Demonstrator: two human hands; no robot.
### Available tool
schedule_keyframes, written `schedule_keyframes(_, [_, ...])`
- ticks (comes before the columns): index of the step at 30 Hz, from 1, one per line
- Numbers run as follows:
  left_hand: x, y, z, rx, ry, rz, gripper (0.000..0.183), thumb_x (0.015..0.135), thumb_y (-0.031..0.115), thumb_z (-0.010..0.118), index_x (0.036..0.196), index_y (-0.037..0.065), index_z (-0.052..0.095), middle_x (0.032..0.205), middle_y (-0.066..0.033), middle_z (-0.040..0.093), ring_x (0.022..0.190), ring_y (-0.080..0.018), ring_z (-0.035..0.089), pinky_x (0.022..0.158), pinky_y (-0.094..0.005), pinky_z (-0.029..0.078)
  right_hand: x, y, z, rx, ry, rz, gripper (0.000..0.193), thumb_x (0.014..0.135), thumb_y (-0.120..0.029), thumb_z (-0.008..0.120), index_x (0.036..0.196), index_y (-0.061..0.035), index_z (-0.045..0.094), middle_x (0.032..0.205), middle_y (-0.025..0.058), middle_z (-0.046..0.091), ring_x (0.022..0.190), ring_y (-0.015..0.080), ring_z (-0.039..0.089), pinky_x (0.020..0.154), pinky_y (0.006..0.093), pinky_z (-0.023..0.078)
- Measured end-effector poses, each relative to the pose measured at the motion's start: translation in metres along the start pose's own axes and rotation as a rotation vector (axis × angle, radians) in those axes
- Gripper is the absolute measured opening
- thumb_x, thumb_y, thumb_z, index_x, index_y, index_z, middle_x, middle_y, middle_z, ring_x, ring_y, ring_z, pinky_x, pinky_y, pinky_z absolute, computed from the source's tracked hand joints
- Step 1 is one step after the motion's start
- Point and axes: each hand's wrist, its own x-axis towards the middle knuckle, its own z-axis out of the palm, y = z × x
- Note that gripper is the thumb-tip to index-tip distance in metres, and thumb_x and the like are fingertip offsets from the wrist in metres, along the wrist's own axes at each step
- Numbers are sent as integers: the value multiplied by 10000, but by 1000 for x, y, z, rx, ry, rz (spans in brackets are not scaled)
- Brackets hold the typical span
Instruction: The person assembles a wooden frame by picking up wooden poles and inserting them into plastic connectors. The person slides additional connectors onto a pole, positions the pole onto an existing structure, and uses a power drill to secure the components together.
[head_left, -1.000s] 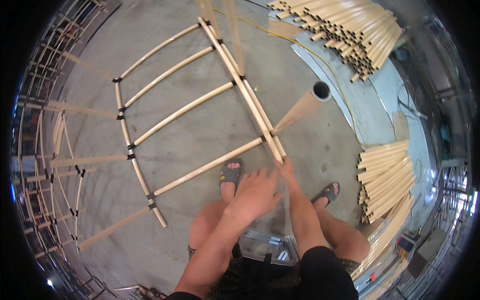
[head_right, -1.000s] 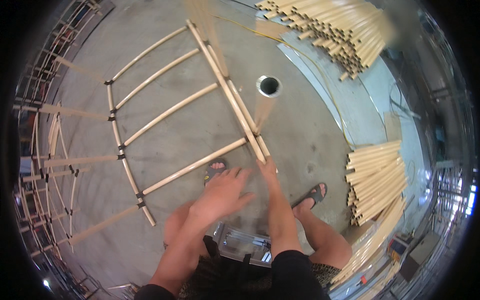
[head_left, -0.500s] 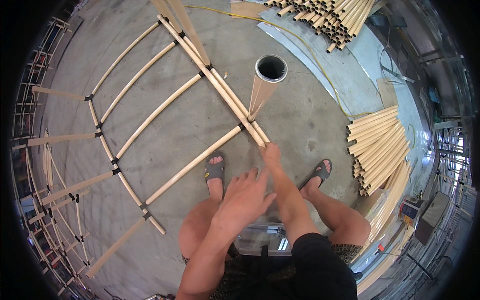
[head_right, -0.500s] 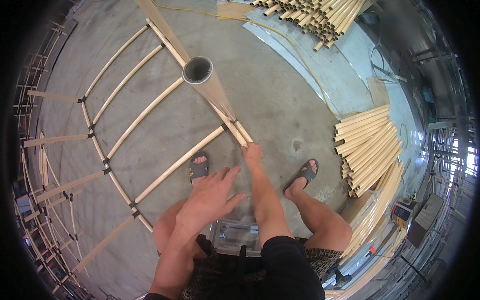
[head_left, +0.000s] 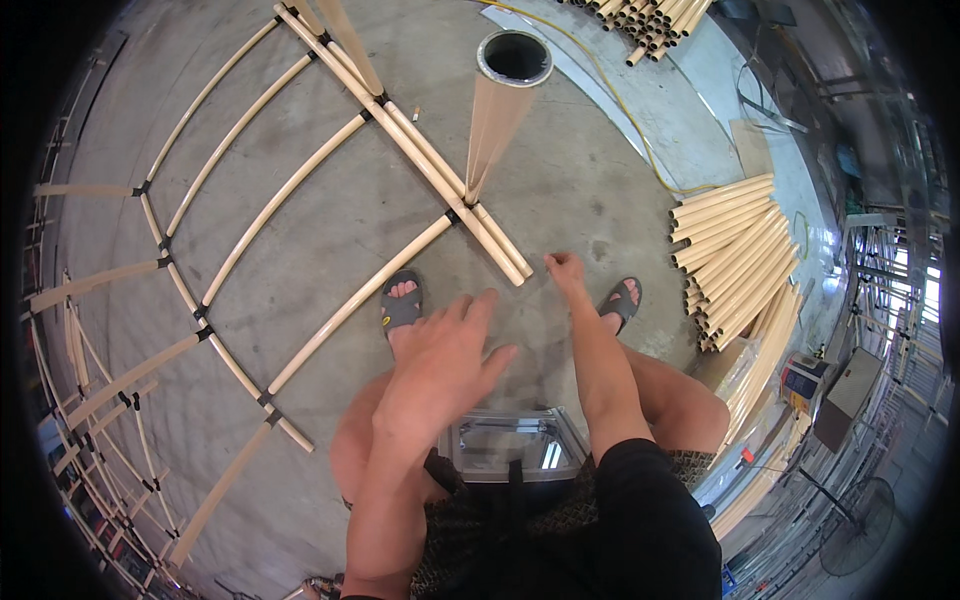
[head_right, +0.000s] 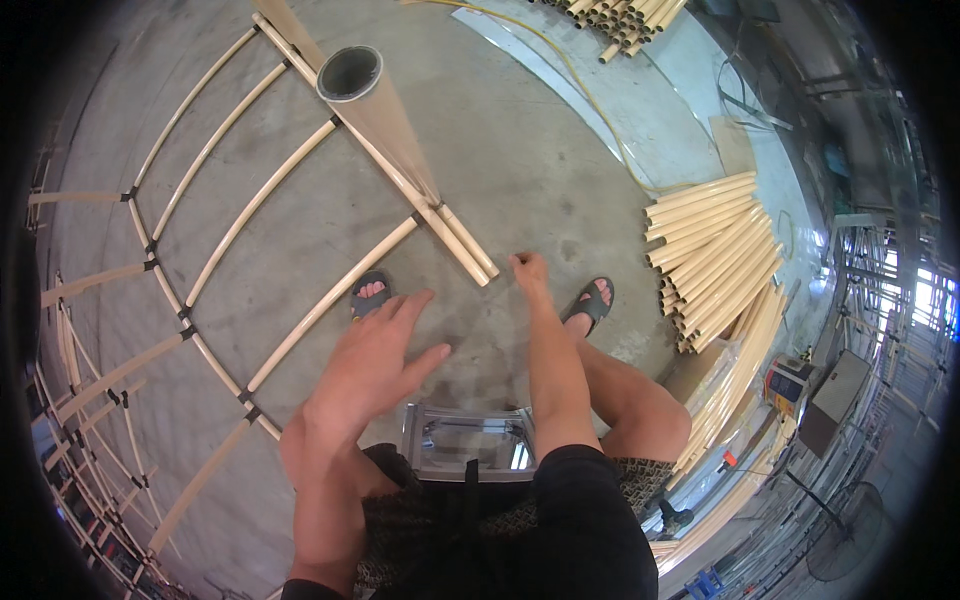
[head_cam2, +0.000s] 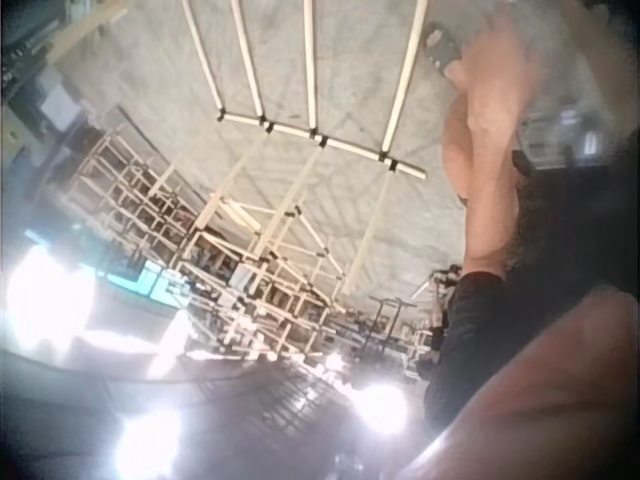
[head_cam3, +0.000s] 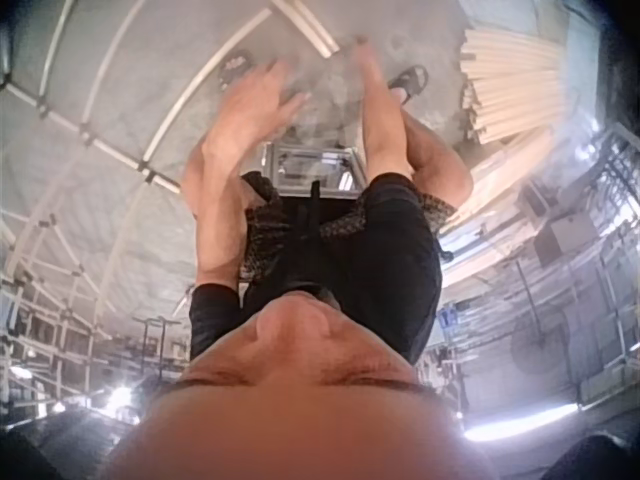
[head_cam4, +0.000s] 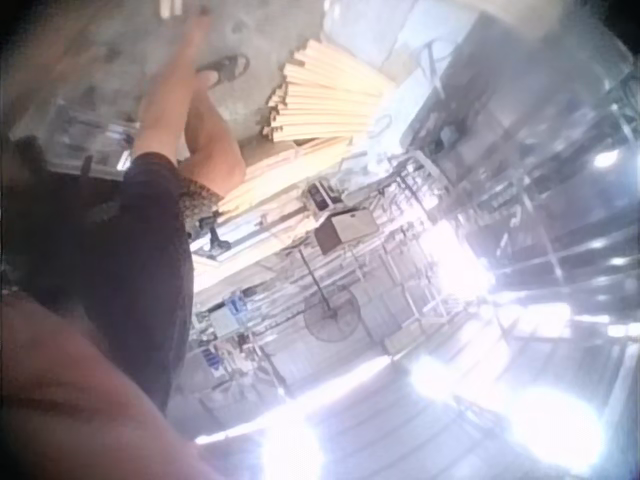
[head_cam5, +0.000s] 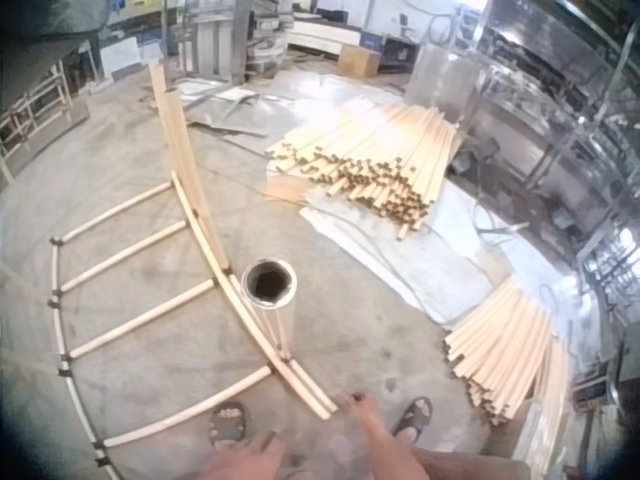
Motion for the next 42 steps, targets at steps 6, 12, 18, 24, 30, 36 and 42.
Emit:
schedule_keyframes(6, [1,-2,-1,1,-14,-8,550,898,325,638,1348,42,498,1139,-148,629,1020,-366,632,860,-508,427,-47,-28,5,-17,-138,-148,393,804,-359,755,1042,-46,745,919,169,729,862,279,698,772,391,529])
schedule_keyframes(12, [1,0,1,29,-28,-2,560,897,327,640,1355,40,494,1173,-155,627,1038,-367,631,853,-514,434,-81,-49,31,-307,17,-148,466,728,-322,817,1010,28,694,940,245,703,939,370,681,812,473,523])
schedule_keyframes(18, [1,1,-1,20,-15,0,557,897,326,639,1357,48,494,1187,-155,628,1027,-366,641,840,-517,434,-80,-34,56,-59,141,-36,468,699,-258,841,1058,14,714,916,230,710,868,352,701,805,432,536])
schedule_keyframes(24, [1,0,-2,21,-34,-16,552,894,329,635,1356,63,492,1182,-140,635,1022,-367,645,822,-513,430,-77,-35,51,4,77,7,466,685,-268,847,1029,23,727,881,193,725,782,289,713,749,378,541])
schedule_keyframes(30, [2,3,-7,-1,-77,-13,572,893,322,641,1355,31,470,1194,-208,610,1083,-392,605,910,-476,472,-75,-31,49,160,40,95,437,659,-233,872,992,15,733,828,169,725,738,271,706,727,378,535])
schedule_keyframes(36, [2,4,-9,76,-116,-46,578,885,343,644,1361,59,479,1190,-165,619,1067,-352,623,878,-478,477,-67,-23,50,7,48,48,407,653,-226,877,956,9,739,821,161,730,732,253,703,728,368,536])
schedule_keyframes(42, [-1,-4,12,41,16,23,555,883,294,654,1336,20,484,1145,-178,618,1048,-359,617,905,-442,461,-55,1,57,177,-18,61,411,654,-218,873,951,29,733,824,160,732,742,251,705,733,359,536])
